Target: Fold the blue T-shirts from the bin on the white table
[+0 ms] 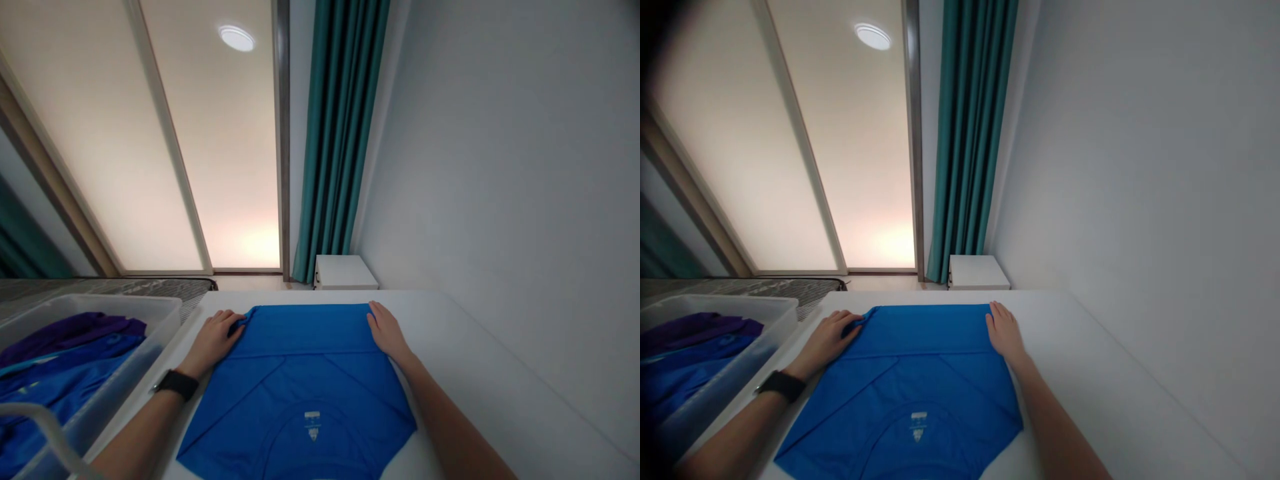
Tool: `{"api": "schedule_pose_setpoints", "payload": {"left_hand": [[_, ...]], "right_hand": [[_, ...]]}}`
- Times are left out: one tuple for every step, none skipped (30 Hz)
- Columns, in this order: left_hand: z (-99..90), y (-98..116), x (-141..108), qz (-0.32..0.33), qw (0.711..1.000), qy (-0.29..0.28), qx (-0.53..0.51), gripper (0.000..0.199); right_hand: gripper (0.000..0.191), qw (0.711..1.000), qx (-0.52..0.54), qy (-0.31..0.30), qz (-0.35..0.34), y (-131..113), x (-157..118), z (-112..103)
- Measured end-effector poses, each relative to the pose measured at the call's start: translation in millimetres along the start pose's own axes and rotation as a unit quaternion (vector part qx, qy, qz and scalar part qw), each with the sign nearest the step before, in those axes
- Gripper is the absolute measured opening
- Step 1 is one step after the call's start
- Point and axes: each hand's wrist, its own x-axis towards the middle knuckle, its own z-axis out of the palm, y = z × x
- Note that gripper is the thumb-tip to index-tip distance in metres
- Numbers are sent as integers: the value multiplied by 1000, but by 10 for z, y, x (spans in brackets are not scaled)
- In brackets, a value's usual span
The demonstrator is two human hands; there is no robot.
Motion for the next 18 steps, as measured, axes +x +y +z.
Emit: {"api": "schedule_pose_setpoints", "payload": {"left_hand": [[8,-16,-1,0,1000,4,-6,38],[15,-30,-2,0,1000,6,-11,38],[21,-42,-3,-1,1000,8,-16,39],[26,-52,-4,-1,1000,10,-21,40],[28,-59,-4,-1,1000,12,-26,40],[29,-62,-4,-2,999,13,-31,40],[27,-64,-3,-3,999,15,-36,40],[25,-63,-1,-4,999,16,-42,40],[22,-62,3,-7,999,18,-49,40],[19,-62,7,-10,998,20,-58,41],[15,-63,13,-16,997,23,-69,42],[11,-66,19,-24,996,24,-82,42],[6,-73,26,-37,994,25,-99,44],[-1,-84,34,-56,991,25,-119,45],[-11,-99,43,-80,987,23,-139,47],[-25,-119,54,-106,982,19,-157,49],[-43,-142,68,-132,977,13,-170,50],[-64,-169,86,-152,973,6,-175,52]], "right_hand": [[57,1000,4,-1,2,73,52,1],[56,1000,7,-5,5,139,105,-1],[55,1000,7,-10,7,195,156,-3],[53,1000,7,-15,8,240,206,-7],[52,1000,7,-20,8,276,254,-11],[51,1000,6,-27,7,303,301,-17],[49,999,6,-36,5,324,347,-24],[47,999,6,-46,2,341,393,-33],[46,998,6,-57,0,355,440,-46],[44,998,6,-68,-2,368,488,-60],[43,997,7,-79,-4,381,536,-76],[42,996,8,-90,-5,394,583,-93],[41,995,10,-100,-5,408,629,-109],[40,994,13,-110,-5,421,672,-124],[39,993,18,-120,-4,433,711,-136],[37,991,24,-131,-2,445,746,-146],[34,989,32,-141,-1,456,775,-154],[29,988,41,-152,1,467,800,-160]]}}
